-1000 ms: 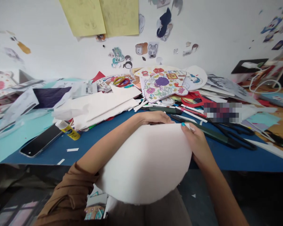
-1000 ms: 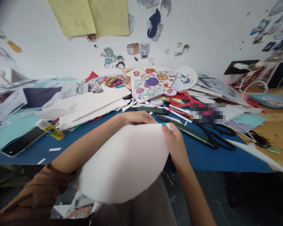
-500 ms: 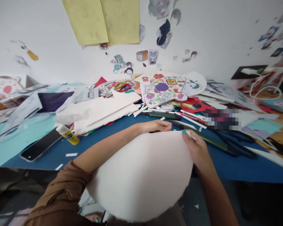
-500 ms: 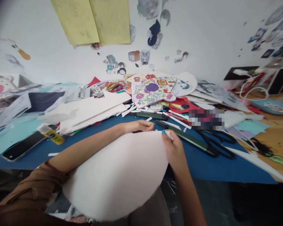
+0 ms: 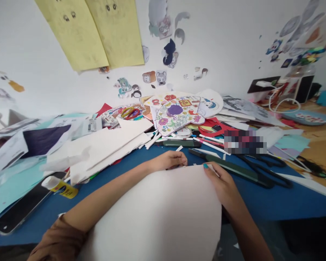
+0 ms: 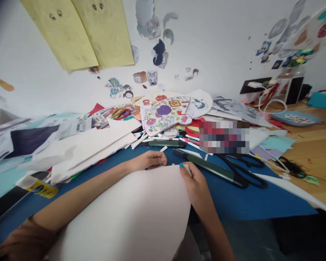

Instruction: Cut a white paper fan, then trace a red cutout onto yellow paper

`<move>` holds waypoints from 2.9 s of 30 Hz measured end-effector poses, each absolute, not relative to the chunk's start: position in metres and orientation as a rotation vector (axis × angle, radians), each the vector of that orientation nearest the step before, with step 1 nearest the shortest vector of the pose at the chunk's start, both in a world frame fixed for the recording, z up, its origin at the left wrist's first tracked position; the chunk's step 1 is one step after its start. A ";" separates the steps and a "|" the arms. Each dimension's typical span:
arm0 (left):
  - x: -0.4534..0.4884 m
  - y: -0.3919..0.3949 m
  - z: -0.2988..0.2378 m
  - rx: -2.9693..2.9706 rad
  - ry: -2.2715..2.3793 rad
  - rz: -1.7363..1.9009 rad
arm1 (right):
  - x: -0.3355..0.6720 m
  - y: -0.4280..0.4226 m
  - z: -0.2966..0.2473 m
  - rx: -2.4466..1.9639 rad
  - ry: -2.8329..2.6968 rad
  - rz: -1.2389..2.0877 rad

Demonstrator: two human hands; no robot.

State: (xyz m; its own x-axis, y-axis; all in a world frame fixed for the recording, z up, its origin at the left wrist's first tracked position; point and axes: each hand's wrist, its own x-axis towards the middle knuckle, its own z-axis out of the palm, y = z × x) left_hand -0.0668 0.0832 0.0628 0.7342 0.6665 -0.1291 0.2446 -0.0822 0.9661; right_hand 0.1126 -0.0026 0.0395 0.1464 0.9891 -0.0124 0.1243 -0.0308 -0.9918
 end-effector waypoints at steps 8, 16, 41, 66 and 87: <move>-0.066 0.085 0.067 1.623 0.712 0.346 | 0.111 -0.005 0.040 -1.407 -1.133 1.043; -0.066 0.083 0.068 1.573 0.746 0.253 | 0.112 -0.003 0.039 -1.427 -1.099 1.034; -0.077 0.094 0.069 1.824 0.582 0.135 | 0.111 -0.009 0.044 -1.473 -1.014 1.080; -0.085 0.086 0.060 1.612 0.474 0.340 | 0.108 -0.009 0.048 -1.455 -1.089 1.040; -0.092 0.087 0.089 1.822 0.676 0.133 | 0.116 -0.013 0.040 -1.426 -1.164 1.089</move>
State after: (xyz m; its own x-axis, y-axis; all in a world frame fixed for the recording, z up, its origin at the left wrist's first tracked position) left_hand -0.0918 0.0869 0.0891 0.8288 0.5076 -0.2353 0.3807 -0.2034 0.9021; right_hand 0.1159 -0.0129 0.0399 0.1456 0.9873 -0.0632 0.1286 -0.0822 -0.9883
